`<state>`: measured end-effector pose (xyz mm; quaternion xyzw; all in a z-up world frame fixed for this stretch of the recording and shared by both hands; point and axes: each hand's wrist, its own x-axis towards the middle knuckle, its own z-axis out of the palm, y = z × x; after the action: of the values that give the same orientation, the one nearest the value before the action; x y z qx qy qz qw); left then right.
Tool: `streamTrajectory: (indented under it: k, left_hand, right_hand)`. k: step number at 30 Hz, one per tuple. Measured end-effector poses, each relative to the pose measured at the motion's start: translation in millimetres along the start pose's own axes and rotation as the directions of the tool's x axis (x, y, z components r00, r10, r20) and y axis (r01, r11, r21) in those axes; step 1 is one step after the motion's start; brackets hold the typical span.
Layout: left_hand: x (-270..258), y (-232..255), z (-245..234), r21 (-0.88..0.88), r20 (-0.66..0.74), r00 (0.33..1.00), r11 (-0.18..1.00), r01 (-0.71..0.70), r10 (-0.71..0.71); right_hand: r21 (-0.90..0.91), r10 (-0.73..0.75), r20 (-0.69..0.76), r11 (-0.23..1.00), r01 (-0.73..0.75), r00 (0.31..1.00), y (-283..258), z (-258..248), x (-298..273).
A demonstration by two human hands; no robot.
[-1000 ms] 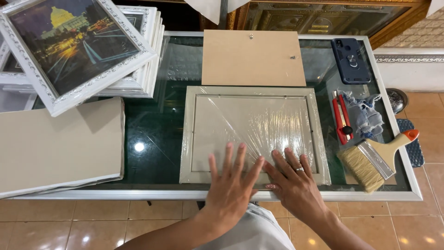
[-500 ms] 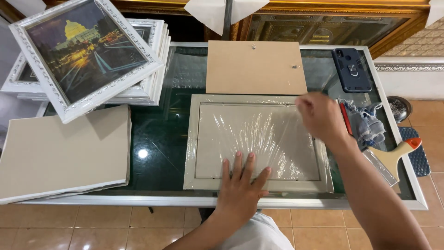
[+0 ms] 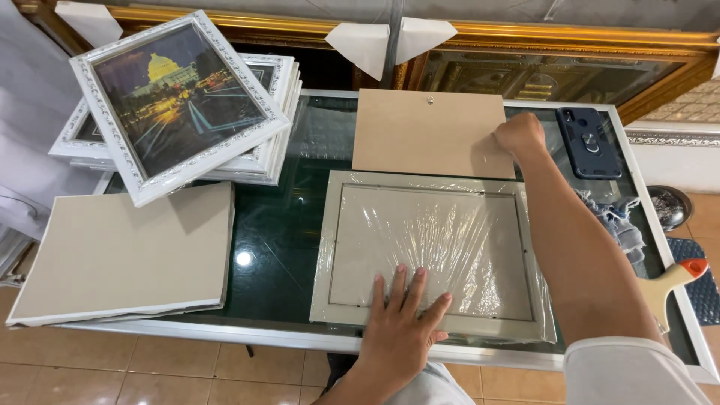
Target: Framing photographs or artwork into picture frames and cleaning the glass.
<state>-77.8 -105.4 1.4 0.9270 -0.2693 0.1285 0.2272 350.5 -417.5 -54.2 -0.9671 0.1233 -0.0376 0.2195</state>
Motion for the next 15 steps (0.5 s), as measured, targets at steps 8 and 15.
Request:
streamTrajectory:
  k: [8,15]
  left_hand:
    - [0,0,0,-0.033,0.013,1.000,0.999,0.001,0.000]
    - [0,1,-3,-0.038,0.017,1.000,0.999,0.006,-0.005]
  right_hand:
    - [-0.063,-0.005,-0.033,0.998,0.003,0.999,15,10,22]
    - [-0.090,0.053,0.024,0.995,-0.051,0.998,-21,-16,-17]
